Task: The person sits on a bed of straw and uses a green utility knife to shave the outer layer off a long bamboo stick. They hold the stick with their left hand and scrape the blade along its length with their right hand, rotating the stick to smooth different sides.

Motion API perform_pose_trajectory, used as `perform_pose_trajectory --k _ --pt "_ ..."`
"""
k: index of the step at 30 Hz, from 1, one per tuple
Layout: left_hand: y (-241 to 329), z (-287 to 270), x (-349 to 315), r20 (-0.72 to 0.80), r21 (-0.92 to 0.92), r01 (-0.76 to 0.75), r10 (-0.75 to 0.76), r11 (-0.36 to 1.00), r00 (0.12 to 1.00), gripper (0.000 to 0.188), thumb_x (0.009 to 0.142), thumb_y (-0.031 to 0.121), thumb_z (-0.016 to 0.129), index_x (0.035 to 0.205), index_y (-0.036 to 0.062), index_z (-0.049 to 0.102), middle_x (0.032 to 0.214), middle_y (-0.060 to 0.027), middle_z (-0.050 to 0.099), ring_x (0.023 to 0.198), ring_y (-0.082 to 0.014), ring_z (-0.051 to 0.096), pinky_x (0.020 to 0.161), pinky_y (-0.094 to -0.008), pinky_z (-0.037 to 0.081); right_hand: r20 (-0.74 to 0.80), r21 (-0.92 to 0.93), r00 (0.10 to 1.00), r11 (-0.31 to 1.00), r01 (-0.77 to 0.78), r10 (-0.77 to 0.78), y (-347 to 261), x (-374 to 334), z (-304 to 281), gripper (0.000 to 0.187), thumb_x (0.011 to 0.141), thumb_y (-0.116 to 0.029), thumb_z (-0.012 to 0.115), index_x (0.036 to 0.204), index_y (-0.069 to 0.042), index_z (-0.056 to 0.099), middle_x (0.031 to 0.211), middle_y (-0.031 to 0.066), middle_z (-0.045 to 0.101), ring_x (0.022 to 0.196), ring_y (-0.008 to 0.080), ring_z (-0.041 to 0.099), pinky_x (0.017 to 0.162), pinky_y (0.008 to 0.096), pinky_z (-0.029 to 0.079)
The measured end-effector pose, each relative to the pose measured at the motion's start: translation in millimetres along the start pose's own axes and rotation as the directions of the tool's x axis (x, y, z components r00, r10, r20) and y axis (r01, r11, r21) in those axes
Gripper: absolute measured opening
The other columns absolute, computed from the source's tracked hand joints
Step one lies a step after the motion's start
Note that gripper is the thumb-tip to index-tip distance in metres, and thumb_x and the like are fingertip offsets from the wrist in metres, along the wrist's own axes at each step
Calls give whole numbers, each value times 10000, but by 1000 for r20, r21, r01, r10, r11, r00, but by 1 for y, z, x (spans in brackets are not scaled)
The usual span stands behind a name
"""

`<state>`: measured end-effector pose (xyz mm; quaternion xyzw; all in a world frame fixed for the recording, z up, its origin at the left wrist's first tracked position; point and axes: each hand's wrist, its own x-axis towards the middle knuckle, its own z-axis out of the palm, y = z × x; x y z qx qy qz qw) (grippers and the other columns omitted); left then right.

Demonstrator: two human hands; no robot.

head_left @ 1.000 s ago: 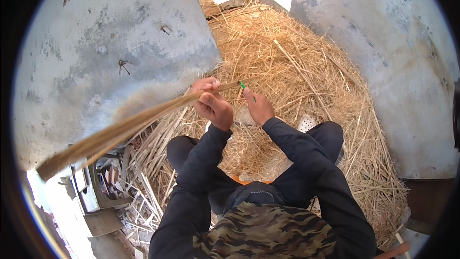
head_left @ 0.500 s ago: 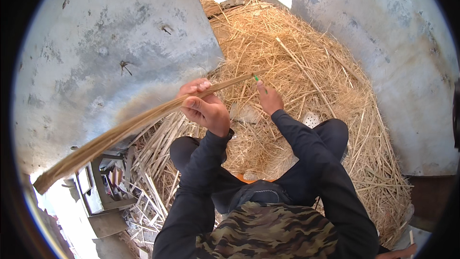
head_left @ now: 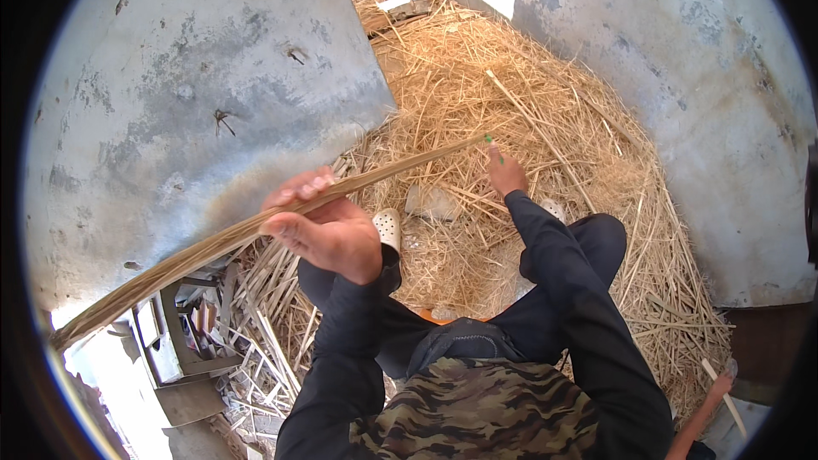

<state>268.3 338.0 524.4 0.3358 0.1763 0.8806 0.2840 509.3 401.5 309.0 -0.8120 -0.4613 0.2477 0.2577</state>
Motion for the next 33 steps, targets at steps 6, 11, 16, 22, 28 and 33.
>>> perform_pose_trajectory --k 6,11,16,22,28,33 --pt "27 -11 -4 1 63 5 -5 998 1000 394 927 519 582 939 129 531 805 1 518 755 -119 521 729 -320 472 -38 -221 995 971 -94 87 65 28 -2 747 946 -689 297 1023 -70 707 931 213 685 893 389 645 779 511 471" --pt "115 -20 46 -159 107 -293 307 950 938 384 923 513 572 905 132 523 717 25 483 679 -84 489 611 -247 416 -143 -209 922 899 -384 360 141 57 -28 806 935 -712 272 1182 -50 660 1080 218 679 994 384 645 842 520 472" --pt "118 -49 65 -1 166 -355 360 920 933 402 934 519 529 885 120 541 732 20 491 709 -110 511 676 -284 456 124 341 955 892 -298 271 89 55 -54 826 875 -764 404 1078 -1 645 678 53 569 560 177 542 516 343 429" --pt "75 -44 27 -169 -105 -172 153 979 974 345 949 477 543 925 133 545 774 0 494 758 -128 510 715 -298 462 504 825 854 365 -432 -129 -17 -6 -91 714 821 -734 574 1014 -46 583 545 -71 370 411 57 322 421 259 294" --pt "53 -53 -22 -204 -174 -65 29 983 978 364 979 484 506 1016 124 543 889 -33 531 872 -166 532 843 -350 456 246 966 947 -21 -256 -208 -41 -9 -100 327 910 -360 696 1050 -93 567 708 -17 474 456 81 374 507 279 349" --pt "61 -85 -74 -391 183 522 -426 833 816 530 1030 544 305 1221 91 502 1189 -82 566 1104 -194 534 965 -392 405 248 958 943 -88 -273 -224 -47 1 -107 273 936 -336 665 997 -89 564 821 23 552 462 82 380 508 281 356"
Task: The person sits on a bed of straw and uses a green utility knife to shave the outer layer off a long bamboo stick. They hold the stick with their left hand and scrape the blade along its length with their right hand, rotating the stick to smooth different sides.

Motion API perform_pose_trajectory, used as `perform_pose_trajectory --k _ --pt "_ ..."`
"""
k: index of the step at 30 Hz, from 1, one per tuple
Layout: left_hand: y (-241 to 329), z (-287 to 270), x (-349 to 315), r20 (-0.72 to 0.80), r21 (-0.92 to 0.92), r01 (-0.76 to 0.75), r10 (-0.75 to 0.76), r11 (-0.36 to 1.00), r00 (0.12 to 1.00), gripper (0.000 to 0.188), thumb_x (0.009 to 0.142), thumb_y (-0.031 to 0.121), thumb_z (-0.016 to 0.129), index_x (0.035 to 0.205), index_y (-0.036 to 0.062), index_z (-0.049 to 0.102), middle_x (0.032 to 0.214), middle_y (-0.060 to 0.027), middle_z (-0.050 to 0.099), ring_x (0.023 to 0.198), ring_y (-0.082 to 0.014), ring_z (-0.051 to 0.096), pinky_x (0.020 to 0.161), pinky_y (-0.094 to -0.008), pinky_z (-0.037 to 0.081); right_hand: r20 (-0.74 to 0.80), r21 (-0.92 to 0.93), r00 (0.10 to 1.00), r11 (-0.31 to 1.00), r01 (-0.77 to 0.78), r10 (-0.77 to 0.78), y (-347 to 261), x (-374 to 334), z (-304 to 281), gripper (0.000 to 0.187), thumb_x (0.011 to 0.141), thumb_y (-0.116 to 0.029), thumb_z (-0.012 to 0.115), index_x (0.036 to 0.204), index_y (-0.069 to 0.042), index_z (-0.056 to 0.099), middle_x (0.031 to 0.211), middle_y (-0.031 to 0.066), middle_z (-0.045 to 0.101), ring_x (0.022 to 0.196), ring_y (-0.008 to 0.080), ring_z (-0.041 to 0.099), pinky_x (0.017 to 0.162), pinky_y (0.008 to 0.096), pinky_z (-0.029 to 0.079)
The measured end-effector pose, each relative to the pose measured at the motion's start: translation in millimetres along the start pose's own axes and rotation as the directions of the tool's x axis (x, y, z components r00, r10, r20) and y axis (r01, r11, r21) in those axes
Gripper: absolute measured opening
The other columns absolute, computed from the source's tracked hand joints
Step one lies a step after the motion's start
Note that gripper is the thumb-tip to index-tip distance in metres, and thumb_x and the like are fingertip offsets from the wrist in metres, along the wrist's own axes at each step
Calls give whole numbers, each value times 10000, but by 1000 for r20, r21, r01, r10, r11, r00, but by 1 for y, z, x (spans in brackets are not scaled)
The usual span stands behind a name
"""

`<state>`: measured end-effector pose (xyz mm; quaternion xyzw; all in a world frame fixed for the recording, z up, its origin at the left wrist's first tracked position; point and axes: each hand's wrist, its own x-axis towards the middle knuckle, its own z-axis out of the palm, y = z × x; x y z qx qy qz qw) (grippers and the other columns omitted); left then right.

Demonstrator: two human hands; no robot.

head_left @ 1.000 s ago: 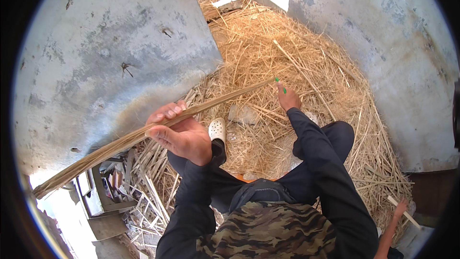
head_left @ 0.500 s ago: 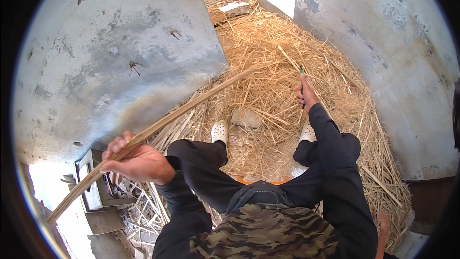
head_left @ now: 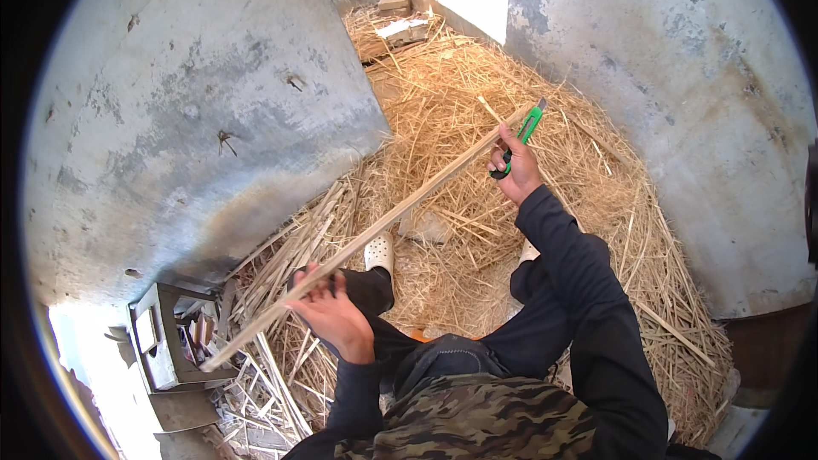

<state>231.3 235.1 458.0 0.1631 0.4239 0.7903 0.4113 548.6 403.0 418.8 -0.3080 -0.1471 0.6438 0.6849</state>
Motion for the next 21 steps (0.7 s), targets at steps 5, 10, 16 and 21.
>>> perform_pose_trajectory --k 5,10,16,21 --pt "28 -22 -49 254 670 317 -608 672 752 388 1024 356 467 1167 14 583 1069 -53 635 1015 -160 578 909 -356 443 204 -113 979 992 52 -28 -11 -10 9 172 1018 -265 524 1053 -100 558 1039 83 633 460 57 386 512 242 374" --pt "49 7 -19 899 425 -905 116 0 422 446 838 296 746 1125 -12 598 936 -145 651 821 -208 637 748 -320 502 331 -153 944 985 74 -19 -16 -20 15 197 1019 -254 523 1096 -73 545 1018 79 630 460 50 386 493 237 393" --pt "-5 13 24 546 817 -417 -765 398 340 320 990 294 554 1169 29 559 718 -116 605 618 -232 589 615 -345 472 290 -440 956 893 94 42 -31 -29 18 311 984 -278 588 1178 -39 548 945 61 629 479 34 400 507 221 409" --pt "-21 -11 -3 591 798 -368 -741 478 320 282 1022 263 498 1172 32 564 688 -15 479 638 -94 457 598 -279 406 107 -862 815 355 361 -569 -47 -21 17 621 787 -313 827 1287 -40 580 825 -23 574 634 35 469 560 211 399"
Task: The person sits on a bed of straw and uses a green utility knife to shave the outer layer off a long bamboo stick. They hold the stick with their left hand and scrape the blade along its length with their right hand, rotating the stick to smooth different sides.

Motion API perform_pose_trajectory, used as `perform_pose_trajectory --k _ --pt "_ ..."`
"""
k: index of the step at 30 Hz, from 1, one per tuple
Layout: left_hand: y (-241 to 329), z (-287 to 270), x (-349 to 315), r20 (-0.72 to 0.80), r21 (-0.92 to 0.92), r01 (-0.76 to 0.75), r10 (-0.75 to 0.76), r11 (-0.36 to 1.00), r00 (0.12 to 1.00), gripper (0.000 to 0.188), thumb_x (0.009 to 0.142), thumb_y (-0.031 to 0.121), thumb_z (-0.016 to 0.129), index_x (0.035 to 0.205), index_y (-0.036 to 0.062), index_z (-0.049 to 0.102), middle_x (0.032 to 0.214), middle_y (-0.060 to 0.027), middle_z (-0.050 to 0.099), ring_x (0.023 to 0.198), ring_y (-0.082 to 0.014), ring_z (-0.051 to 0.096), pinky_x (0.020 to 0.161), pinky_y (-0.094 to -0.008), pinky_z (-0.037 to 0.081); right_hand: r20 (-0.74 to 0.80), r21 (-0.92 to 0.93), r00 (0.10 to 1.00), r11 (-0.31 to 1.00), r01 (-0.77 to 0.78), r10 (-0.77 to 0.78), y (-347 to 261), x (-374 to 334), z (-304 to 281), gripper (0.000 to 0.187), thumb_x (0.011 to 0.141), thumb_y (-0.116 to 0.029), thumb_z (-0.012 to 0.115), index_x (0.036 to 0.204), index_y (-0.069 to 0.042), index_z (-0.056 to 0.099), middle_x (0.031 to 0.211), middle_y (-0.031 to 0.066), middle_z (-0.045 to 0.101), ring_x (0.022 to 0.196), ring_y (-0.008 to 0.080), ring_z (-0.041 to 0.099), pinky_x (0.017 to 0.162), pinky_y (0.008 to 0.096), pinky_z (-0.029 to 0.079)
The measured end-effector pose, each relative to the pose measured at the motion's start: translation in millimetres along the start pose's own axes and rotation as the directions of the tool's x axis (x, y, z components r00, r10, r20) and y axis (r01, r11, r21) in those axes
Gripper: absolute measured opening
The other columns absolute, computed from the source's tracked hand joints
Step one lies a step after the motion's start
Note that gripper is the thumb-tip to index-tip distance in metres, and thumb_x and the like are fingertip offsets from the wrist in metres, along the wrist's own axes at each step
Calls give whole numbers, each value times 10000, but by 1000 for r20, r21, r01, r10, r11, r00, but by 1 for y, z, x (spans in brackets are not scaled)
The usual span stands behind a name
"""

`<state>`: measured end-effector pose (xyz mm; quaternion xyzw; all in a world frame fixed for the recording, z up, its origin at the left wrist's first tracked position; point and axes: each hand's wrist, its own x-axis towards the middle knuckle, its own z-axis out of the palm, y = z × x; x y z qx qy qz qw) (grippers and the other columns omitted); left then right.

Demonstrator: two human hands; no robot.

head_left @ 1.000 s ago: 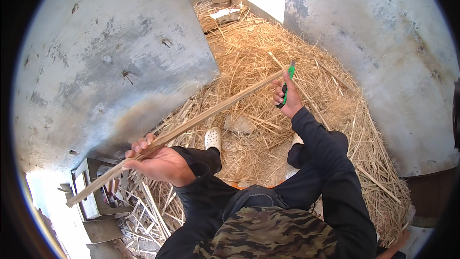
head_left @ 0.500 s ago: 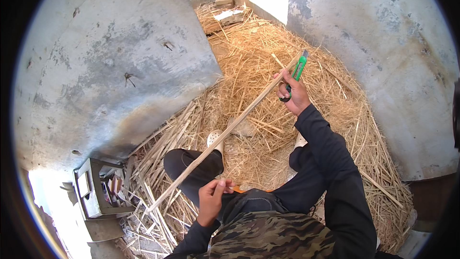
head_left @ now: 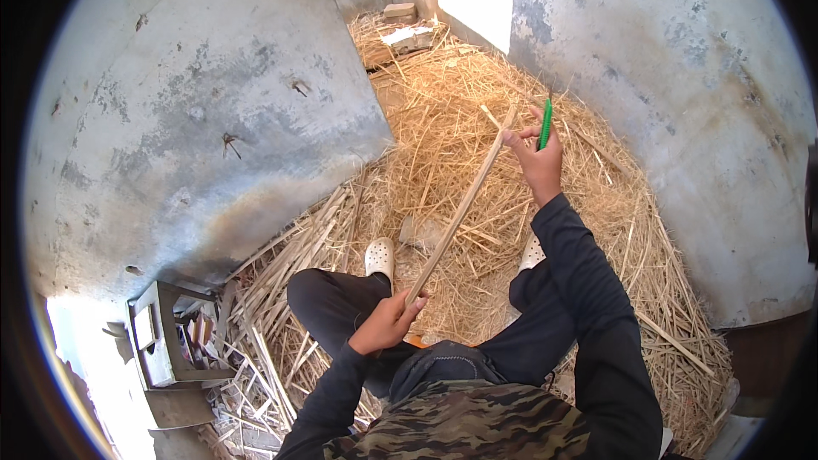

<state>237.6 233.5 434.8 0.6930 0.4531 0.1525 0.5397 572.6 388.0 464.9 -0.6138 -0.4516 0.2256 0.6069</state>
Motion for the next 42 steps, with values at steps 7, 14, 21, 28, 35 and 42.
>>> perform_pose_trajectory --k 7,14,21,28,35,42 --pt "4 18 -9 -46 -42 22 -24 999 999 299 1031 271 490 1161 12 566 628 -28 466 560 -104 432 536 -292 382 41 -79 909 906 417 -415 14 14 0 269 835 -239 762 1045 -79 713 789 37 610 707 140 579 644 297 454" --pt "2 24 -17 148 -325 155 -111 933 983 322 1046 326 453 1170 43 545 679 64 378 551 -25 344 488 -217 310 -138 337 980 937 -90 143 29 45 -8 213 872 -168 746 965 12 680 790 7 639 638 54 514 599 240 449" --pt "12 17 -13 251 -647 390 -300 655 920 314 1051 342 434 1201 74 497 656 67 298 514 -34 254 461 -203 254 286 -771 892 637 -4 352 50 64 -37 586 928 -584 545 846 -15 657 655 72 569 555 166 533 520 367 428" --pt "24 6 22 156 -815 279 -271 508 950 309 1054 324 417 1248 92 483 771 32 397 568 -45 315 524 -211 307 509 -421 856 841 339 -90 2 -12 -2 639 929 -684 418 932 -80 627 653 87 570 579 242 588 552 424 445" --pt "28 -12 37 51 -767 180 -221 617 974 337 1053 311 441 1298 85 494 798 43 418 612 -36 365 547 -191 336 813 -144 524 785 603 -254 7 -84 41 431 910 -483 598 932 -53 574 718 163 576 681 373 602 598 448 451" --pt "23 -4 45 181 -787 215 -117 578 976 405 1052 303 443 1378 64 446 903 4 528 658 -50 459 585 -205 417 733 155 621 820 -551 279 15 -103 71 340 919 -378 676 829 -81 538 590 -39 454 495 67 467 446 250 374"
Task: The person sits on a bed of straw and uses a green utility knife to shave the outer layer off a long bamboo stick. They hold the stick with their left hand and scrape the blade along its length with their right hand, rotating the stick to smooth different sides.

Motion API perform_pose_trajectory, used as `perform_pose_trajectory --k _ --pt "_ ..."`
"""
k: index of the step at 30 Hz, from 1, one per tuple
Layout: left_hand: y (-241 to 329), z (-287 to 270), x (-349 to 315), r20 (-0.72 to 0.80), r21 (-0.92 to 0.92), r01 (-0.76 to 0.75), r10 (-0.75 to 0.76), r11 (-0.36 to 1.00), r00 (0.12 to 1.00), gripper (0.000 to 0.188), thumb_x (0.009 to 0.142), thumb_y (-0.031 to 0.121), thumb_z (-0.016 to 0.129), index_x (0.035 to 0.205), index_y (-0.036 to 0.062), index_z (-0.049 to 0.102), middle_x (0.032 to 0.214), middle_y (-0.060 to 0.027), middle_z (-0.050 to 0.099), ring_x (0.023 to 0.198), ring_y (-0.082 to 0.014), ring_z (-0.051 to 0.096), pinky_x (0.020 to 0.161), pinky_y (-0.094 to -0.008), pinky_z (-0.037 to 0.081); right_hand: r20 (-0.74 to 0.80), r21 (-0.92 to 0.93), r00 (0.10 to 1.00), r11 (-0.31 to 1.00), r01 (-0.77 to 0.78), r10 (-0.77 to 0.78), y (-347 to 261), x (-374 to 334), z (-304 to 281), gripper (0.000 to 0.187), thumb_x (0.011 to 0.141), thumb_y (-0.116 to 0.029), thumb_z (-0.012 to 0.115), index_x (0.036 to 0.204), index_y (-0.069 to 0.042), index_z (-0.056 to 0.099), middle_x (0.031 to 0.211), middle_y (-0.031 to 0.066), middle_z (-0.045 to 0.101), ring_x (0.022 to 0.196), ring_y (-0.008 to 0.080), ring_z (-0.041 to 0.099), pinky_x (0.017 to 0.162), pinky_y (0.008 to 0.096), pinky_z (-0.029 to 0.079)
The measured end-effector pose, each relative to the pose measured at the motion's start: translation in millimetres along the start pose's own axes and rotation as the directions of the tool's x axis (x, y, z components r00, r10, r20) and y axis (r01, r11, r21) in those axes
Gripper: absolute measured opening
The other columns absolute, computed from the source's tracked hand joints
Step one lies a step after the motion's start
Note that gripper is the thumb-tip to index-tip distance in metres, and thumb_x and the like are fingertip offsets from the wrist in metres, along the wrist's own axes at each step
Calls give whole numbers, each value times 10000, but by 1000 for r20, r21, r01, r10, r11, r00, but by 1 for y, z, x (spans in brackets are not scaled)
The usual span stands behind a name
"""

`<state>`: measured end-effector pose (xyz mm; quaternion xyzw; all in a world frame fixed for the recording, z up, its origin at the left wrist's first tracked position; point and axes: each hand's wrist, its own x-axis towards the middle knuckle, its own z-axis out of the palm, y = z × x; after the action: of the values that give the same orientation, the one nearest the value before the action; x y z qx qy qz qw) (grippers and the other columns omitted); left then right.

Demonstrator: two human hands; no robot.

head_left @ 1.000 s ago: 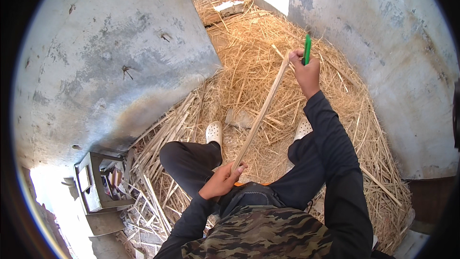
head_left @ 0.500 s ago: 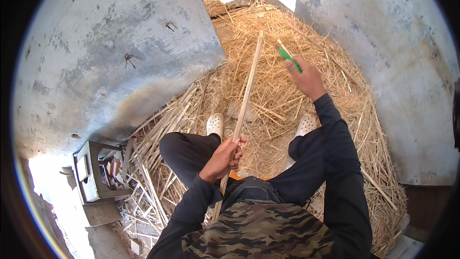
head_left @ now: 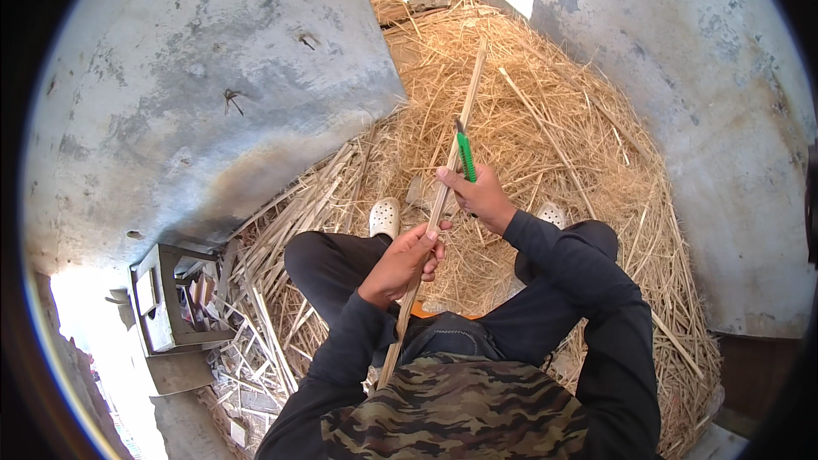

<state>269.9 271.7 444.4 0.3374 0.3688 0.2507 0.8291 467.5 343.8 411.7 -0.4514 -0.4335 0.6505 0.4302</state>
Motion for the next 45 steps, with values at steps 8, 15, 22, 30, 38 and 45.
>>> perform_pose_trajectory --k 8,15,22,30,38,45 --pt "-23 -7 -13 68 112 -48 40 993 997 506 1045 295 455 1477 75 309 1035 -59 584 761 -97 625 623 -237 524 -98 294 991 949 112 -87 -23 22 -35 275 935 -294 674 810 -110 511 582 -73 382 435 31 361 388 216 299" --pt "-26 -1 -11 -106 277 -130 165 952 981 491 1034 211 479 1470 29 345 899 -29 585 497 -38 466 452 -172 377 -215 -582 822 746 325 -527 -24 25 -43 467 976 -494 523 927 -37 601 599 5 506 522 193 521 502 359 421" --pt "-11 -10 -12 -216 487 -201 340 850 915 523 1001 134 531 1482 24 358 898 4 588 662 -40 487 610 -208 432 385 -840 854 249 482 -351 -17 -11 -29 583 928 -618 486 870 -67 667 641 132 622 584 322 634 558 427 485" --pt "-14 -7 -9 -271 649 -181 448 738 852 536 998 153 534 1463 -34 345 950 -47 587 794 -83 518 727 -246 471 366 -906 848 61 419 -384 2 -9 -16 736 842 -743 493 620 -56 639 471 130 535 431 296 574 426 416 428" --pt "-16 6 -20 -244 605 -174 389 777 888 521 1010 168 515 1464 -28 348 899 -38 553 774 -82 496 722 -245 465 261 -953 902 55 297 -345 -18 -3 -20 822 845 -804 395 610 -65 667 426 104 505 387 248 552 393 392 410" --pt "-16 15 -34 -258 582 -143 348 801 901 517 1009 160 513 1464 -27 352 943 -38 572 771 -81 488 715 -237 462 149 -982 898 47 184 -414 -21 -4 -26 815 866 -792 374 583 -78 646 419 82 490 376 228 531 376 376 394"
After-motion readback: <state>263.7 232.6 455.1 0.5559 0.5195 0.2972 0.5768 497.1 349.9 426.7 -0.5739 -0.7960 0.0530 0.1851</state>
